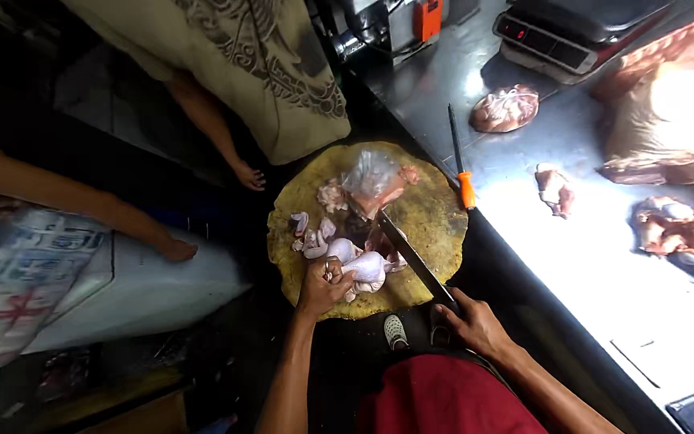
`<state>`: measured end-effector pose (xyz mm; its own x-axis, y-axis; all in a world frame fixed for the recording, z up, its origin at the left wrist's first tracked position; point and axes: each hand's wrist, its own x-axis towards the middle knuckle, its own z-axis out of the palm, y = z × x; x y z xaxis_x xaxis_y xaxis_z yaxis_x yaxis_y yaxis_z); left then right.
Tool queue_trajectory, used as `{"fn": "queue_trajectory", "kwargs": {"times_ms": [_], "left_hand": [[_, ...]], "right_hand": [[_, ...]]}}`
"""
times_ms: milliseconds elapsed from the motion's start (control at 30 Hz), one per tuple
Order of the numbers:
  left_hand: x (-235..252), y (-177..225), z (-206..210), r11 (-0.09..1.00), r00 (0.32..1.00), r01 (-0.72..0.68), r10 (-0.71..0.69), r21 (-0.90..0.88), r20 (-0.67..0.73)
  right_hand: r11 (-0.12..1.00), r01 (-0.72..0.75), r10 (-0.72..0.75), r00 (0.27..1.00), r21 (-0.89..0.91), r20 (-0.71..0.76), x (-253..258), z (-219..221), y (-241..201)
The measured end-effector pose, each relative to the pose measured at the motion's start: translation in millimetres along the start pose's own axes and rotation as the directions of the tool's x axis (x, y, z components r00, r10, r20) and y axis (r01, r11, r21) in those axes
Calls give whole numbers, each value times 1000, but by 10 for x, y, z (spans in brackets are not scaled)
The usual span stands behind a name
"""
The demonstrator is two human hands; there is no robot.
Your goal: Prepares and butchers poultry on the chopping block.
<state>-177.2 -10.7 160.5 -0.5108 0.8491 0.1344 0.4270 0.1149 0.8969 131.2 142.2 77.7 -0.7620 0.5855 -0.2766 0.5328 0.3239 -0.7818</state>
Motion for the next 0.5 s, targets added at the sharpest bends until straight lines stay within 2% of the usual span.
{"fn": "queue_trajectory", "kwargs": {"times_ms": [100,167,200,300,400,433,467,500], "left_hand": [[-83,-66,23,998,997,-21,17,-56,-71],[-94,-82,25,997,996,-23,17,-73,-91],[-97,-82,22,997,996,-18,11,-74,-93],[-77,-111,-7,1000,997,6,-8,-25,-81],[-43,-137,-19,1000,998,8,-9,-25,-68],[-38,-138,-20,999,998,5,-8,-44,-64],[-30,-134,-22,998,998,0,-4,-65,-61],[-14,-128,-25,996,998,-11,6,-89,-59]], "right_hand": [[988,144,-138,986,58,-96,-77,-37,-121],[949,293,-266,942,116,-203,-136,-132,-310],[913,382,-336,904,146,-264,-168,-193,-433],[742,640,-507,730,199,-459,-209,-331,-781],[624,766,-556,575,155,-600,-205,-182,-795],[632,764,-561,565,128,-605,-208,-40,-643],[695,715,-554,604,82,-572,-232,124,-422],[800,599,-515,702,17,-492,-288,277,-175]]}}
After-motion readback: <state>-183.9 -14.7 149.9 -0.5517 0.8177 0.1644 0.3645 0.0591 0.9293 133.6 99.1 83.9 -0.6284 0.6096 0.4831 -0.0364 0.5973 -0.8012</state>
